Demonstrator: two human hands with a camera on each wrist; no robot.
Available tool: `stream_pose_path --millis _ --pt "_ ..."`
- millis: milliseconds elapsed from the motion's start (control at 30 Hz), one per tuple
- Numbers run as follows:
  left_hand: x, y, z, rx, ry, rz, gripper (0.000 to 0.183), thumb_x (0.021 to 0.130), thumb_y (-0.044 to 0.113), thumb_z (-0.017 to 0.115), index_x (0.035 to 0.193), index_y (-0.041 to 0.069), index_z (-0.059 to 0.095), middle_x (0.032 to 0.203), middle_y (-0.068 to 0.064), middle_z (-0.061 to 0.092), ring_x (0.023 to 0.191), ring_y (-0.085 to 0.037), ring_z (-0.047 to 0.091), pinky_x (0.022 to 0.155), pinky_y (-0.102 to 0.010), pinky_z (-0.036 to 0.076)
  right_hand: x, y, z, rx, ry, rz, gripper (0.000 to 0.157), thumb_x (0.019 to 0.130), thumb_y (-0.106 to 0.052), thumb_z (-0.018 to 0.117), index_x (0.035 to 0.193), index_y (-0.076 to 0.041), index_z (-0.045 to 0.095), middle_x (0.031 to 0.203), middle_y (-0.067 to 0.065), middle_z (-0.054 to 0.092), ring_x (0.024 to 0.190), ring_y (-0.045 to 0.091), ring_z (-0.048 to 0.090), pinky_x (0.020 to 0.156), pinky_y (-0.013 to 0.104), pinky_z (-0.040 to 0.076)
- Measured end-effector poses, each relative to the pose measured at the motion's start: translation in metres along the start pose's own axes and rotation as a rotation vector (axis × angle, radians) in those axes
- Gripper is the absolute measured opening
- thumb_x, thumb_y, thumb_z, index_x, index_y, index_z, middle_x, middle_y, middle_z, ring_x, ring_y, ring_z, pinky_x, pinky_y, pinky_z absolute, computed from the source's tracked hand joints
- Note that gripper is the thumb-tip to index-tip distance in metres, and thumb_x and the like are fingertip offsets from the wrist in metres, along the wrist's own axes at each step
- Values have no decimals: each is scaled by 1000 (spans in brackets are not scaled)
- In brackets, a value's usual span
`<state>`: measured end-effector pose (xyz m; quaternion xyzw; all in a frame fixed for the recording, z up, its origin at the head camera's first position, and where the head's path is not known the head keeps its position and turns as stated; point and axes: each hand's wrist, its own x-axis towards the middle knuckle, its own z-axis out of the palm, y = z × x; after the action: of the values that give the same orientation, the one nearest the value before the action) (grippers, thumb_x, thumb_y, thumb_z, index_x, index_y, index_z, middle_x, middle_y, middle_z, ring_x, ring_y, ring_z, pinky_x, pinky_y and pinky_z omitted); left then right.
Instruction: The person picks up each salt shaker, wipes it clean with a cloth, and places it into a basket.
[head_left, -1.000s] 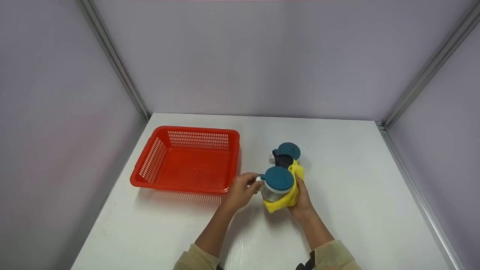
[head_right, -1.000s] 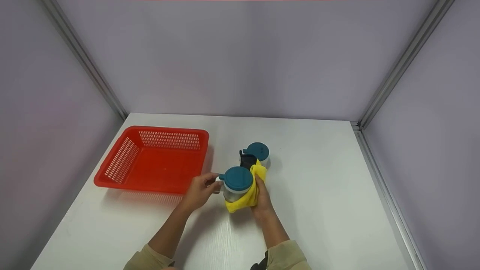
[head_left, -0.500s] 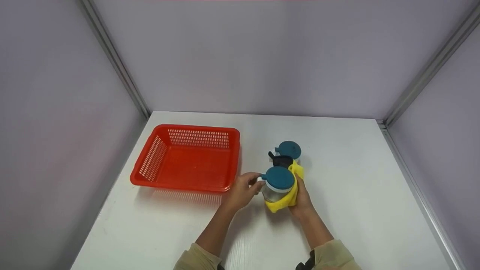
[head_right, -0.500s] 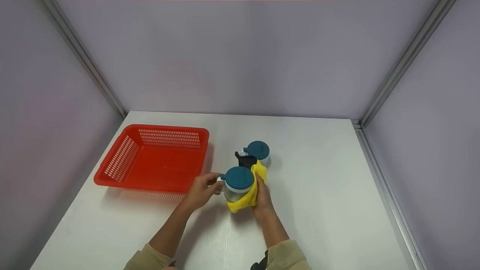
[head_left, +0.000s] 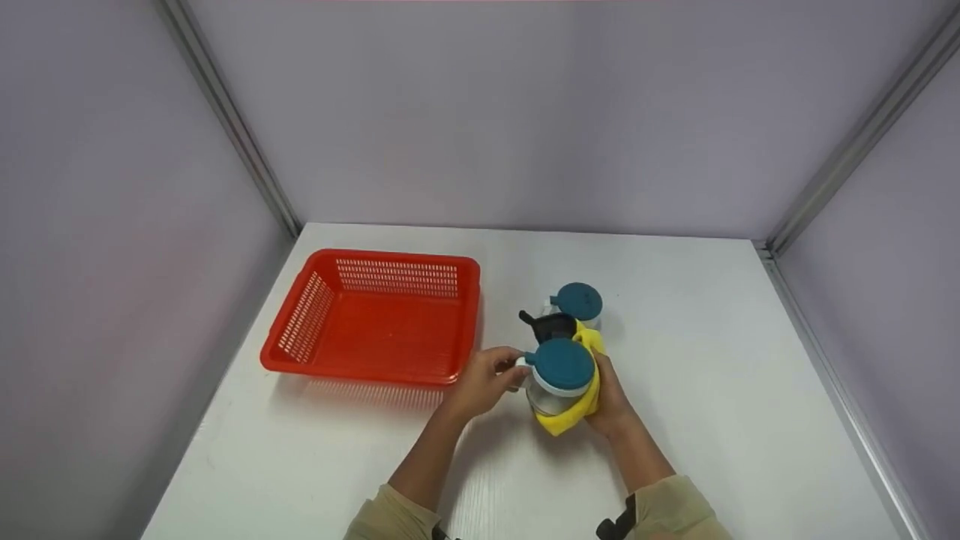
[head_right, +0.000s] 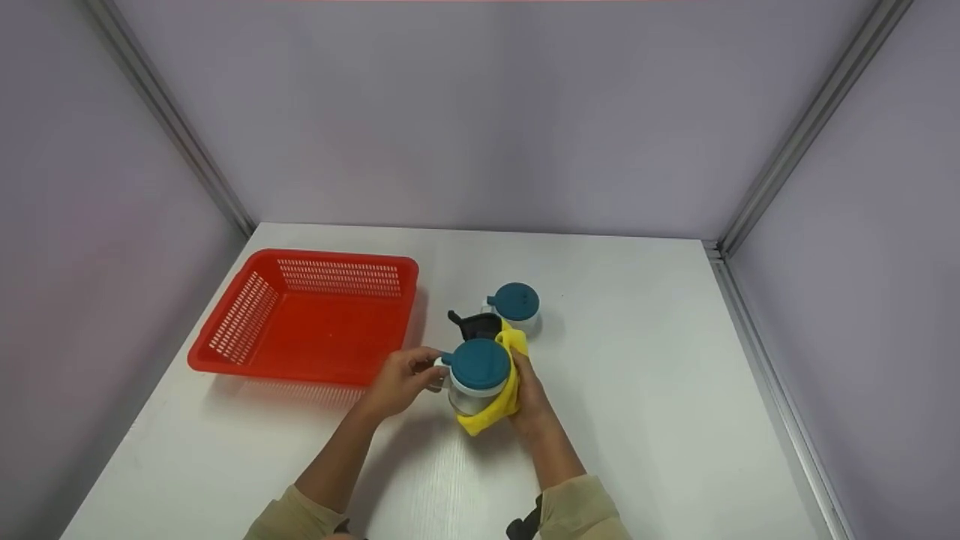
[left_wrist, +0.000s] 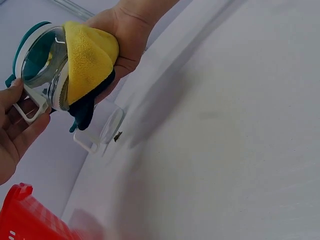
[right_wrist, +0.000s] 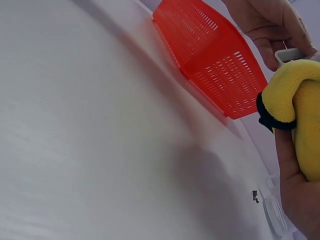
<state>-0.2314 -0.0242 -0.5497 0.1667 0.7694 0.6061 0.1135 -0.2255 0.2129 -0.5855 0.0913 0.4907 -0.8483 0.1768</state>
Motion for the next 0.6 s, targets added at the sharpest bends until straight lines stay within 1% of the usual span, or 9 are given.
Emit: stream_pose_path --millis 133,233,367,467,600 --pt "0 -2 0 -21 -14 2 18 93 20 68 111 19 72 105 1 71 91 -16 70 78 -30 60 -1 -1 0 -17 -6 2 56 96 -60 45 134 -19 41 122 0 44 117 18 42 99 25 45" --pt "0 -1 -1 -14 -1 12 18 94 20 67 111 21 72 105 3 71 92 -15 70 79 -30 60 1 -1 1 -23 -3 -15 58 96 -61 43 134 -17 40 121 1 45 117 18 42 99 25 44" --pt "-1 0 1 13 32 31 18 95 20 66 113 23 71 105 6 70 93 -12 69 80 -28 59 3 0 2 -12 33 -18 60 95 -63 44 135 -18 38 121 1 45 118 18 41 100 26 43" --pt "-2 -1 2 25 61 54 18 95 19 67 112 22 71 104 6 70 92 -12 69 80 -26 59 4 1 2 3 55 -26 60 95 -63 46 135 -19 37 119 1 46 116 17 43 99 26 43" --pt "-3 -2 4 24 106 81 18 93 17 68 111 18 72 102 3 71 92 -13 68 79 -26 59 4 2 2 -15 74 -68 58 96 -62 46 133 -18 36 113 1 47 106 15 49 92 25 46"
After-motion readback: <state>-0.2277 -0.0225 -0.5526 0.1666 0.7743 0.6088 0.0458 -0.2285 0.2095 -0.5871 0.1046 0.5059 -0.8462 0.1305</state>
